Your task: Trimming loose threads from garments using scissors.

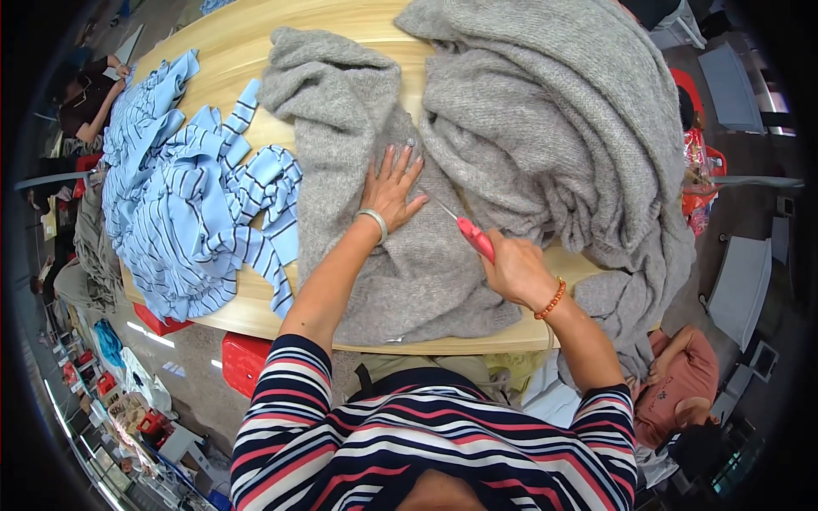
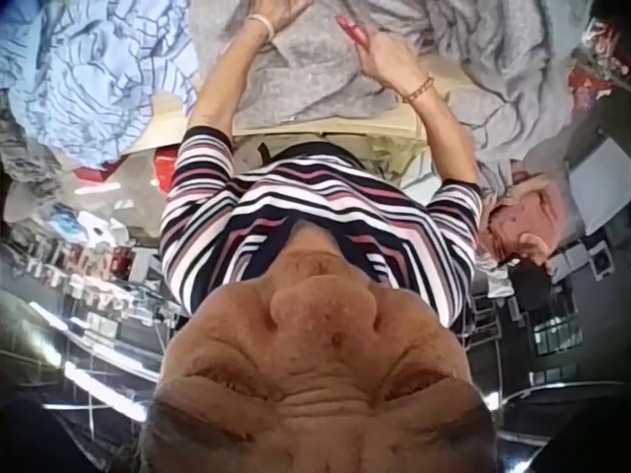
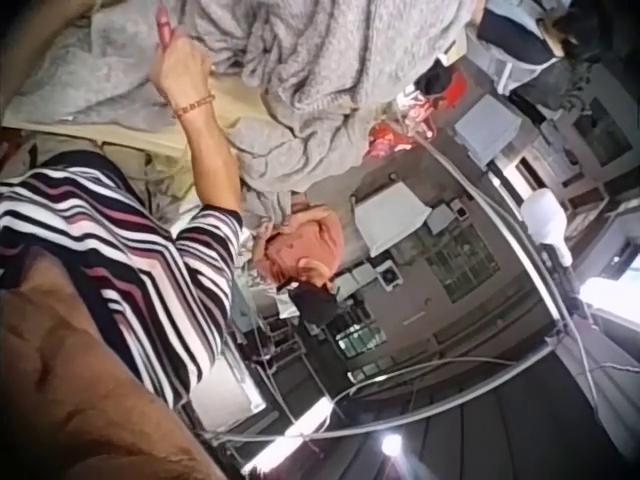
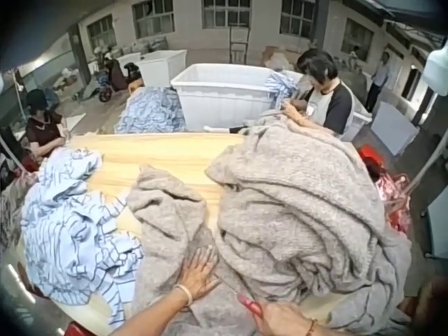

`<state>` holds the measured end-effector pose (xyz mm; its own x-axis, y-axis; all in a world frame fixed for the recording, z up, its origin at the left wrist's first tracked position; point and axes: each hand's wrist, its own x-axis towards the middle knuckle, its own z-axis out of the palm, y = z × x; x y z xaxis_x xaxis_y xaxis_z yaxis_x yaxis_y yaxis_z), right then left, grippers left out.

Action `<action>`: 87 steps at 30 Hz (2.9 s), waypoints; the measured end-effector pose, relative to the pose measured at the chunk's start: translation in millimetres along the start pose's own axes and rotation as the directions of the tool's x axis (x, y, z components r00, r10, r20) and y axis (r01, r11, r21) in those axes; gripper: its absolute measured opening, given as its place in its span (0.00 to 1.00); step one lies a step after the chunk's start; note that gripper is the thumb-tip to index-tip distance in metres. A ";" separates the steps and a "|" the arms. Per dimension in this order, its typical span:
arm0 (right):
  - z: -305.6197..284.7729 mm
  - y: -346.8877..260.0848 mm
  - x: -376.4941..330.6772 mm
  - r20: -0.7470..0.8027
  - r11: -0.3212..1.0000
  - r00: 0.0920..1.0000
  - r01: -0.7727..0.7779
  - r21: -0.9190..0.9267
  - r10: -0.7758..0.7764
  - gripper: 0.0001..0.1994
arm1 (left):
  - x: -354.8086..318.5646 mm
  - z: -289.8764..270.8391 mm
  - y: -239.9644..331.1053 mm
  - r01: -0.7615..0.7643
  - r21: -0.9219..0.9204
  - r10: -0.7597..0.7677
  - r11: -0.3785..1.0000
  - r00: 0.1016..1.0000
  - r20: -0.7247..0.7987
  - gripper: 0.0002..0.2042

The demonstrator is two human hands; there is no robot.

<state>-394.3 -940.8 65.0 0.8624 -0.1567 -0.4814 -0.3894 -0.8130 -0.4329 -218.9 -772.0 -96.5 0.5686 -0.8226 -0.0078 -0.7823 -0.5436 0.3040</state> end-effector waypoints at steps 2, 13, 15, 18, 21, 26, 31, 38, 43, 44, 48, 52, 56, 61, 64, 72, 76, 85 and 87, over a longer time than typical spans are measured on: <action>-0.9 1.1 9.8 -0.058 1.000 0.998 -0.021 0.016 0.021 0.10 | 1.8 -3.8 -0.3 -0.037 0.028 0.039 0.999 0.997 -0.066 0.31; 6.5 4.0 2.0 -0.111 0.992 0.991 -0.068 0.107 0.080 0.09 | 71.0 13.8 -46.7 0.084 -0.197 -0.124 0.977 0.972 -0.199 0.33; 2.7 1.9 7.6 -0.090 0.994 0.992 -0.081 0.074 0.088 0.09 | 69.4 27.5 -54.4 0.054 -0.170 -0.091 0.984 0.973 -0.214 0.33; -7.5 -0.8 20.9 -0.161 0.996 0.985 -0.049 0.076 0.061 0.09 | 71.9 25.9 -51.5 -0.001 -0.103 -0.019 0.995 0.980 -0.197 0.32; -10.3 1.2 43.1 -0.144 0.999 0.990 0.007 0.047 0.000 0.10 | 73.4 22.3 -46.1 0.018 -0.078 -0.032 0.997 0.984 -0.176 0.31; -9.5 4.0 35.0 -0.032 0.999 0.999 -0.005 0.040 0.006 0.11 | 70.2 20.5 -47.9 0.032 -0.079 -0.042 0.996 0.991 -0.125 0.29; -13.9 1.0 43.2 -0.119 0.993 0.989 -0.082 0.080 0.091 0.11 | 69.9 12.6 -42.5 0.051 -0.056 -0.056 0.997 0.993 -0.101 0.26; 1.2 -1.9 20.2 0.026 1.000 1.000 0.010 -0.023 -0.009 0.10 | 71.3 23.4 -47.5 0.006 -0.059 -0.014 0.998 0.990 -0.140 0.23; 7.1 -9.7 -3.3 -0.003 1.000 1.000 -0.019 0.001 0.019 0.09 | 55.3 28.3 -40.7 0.005 -0.095 -0.022 0.995 0.983 -0.180 0.21; 9.4 -9.3 -5.1 -0.007 1.000 1.000 -0.022 0.004 0.022 0.09 | 50.2 29.4 -38.9 0.019 -0.124 -0.039 0.992 0.986 -0.164 0.21; 18.4 -20.0 -11.0 0.036 1.000 0.999 0.006 0.020 -0.006 0.09 | 29.6 35.5 -42.5 -0.055 -0.250 -0.011 0.967 0.967 -0.254 0.18; 31.3 -5.5 -21.9 -0.094 0.996 0.995 -0.018 0.087 0.027 0.09 | 5.9 0.5 -45.5 -0.042 -0.444 -0.029 0.895 0.988 -0.153 0.21; 32.9 19.3 -57.7 -0.191 0.981 0.974 -0.089 0.172 0.122 0.10 | -79.2 -98.2 0.3 -0.040 -0.035 0.028 0.999 0.955 -0.295 0.28; 51.8 17.0 -78.7 -0.148 0.983 0.986 -0.050 0.178 0.077 0.09 | -201.9 -42.9 -39.9 0.452 0.078 -0.444 0.889 0.891 -0.094 0.22; 49.0 2.0 -89.0 -0.140 0.982 0.985 -0.071 0.172 0.096 0.10 | -229.6 -25.0 -61.8 0.543 -0.151 -0.549 0.826 0.836 0.002 0.19; 51.6 -21.3 -97.6 -0.349 0.994 0.936 -0.002 0.113 0.041 0.07 | -238.5 -56.5 -23.9 0.379 0.037 -0.379 0.925 0.907 0.182 0.39; 70.4 -22.7 -98.9 -0.363 0.985 0.932 0.077 0.157 -0.015 0.09 | -274.8 -30.7 -56.6 0.282 -0.180 -0.286 0.942 0.958 0.005 0.18; 49.1 -20.7 -102.2 -0.652 0.938 0.756 0.185 0.293 0.055 0.09 | -155.3 -339.0 162.4 -0.405 -0.760 0.603 0.508 0.798 -0.022 0.13; 56.3 -29.3 -100.8 -0.608 0.871 0.777 0.404 0.278 -0.166 0.11 | -160.5 -371.8 167.3 -0.493 -0.586 0.561 0.643 0.824 -0.078 0.22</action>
<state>-488.0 -869.6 83.3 0.9311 -0.3273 0.1611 -0.0808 -0.6157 -0.7838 -346.5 -668.9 309.8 0.0492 -0.9700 0.2381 -0.6343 0.1538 0.7576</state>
